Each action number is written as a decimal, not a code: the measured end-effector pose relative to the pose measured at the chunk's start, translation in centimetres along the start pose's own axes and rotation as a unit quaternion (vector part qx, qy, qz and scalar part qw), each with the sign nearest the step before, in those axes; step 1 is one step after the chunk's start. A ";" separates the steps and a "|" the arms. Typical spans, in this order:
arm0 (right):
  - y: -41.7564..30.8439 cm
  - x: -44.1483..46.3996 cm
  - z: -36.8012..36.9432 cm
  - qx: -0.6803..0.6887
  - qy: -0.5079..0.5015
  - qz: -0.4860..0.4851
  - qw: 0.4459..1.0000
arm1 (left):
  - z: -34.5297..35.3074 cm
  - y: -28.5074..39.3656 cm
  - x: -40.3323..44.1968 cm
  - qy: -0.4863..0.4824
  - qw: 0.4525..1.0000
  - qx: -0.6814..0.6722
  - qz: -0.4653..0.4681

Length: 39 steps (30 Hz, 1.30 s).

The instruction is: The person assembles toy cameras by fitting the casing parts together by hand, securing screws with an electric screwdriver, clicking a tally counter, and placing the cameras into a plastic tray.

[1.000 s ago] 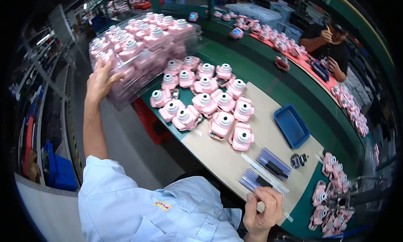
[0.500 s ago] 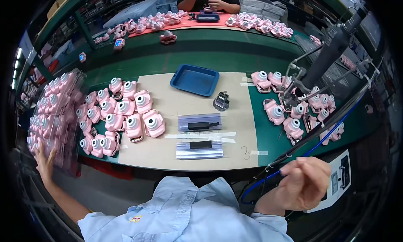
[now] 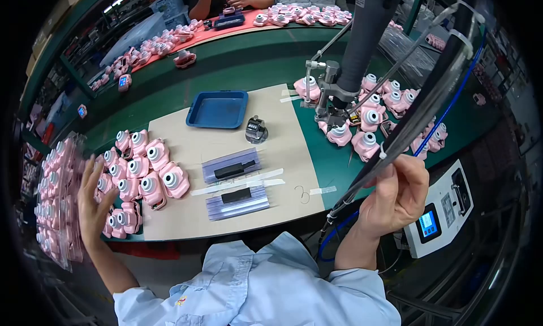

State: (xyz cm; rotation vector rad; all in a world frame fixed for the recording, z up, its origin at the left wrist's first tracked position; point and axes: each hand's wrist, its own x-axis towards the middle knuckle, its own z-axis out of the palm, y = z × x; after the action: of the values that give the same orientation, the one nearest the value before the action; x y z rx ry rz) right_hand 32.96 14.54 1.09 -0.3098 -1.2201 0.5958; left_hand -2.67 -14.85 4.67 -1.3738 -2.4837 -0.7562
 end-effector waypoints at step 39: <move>8.2 -7.7 2.7 -0.227 -0.388 0.334 0.828 | 17.4 0.5 23.4 -0.210 0.975 0.074 0.021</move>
State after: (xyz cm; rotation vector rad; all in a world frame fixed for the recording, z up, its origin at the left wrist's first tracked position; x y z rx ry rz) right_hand 26.64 16.48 -8.37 -0.9956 -2.0715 1.0961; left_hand -13.88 11.59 -0.31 -1.6656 -2.7385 -0.2821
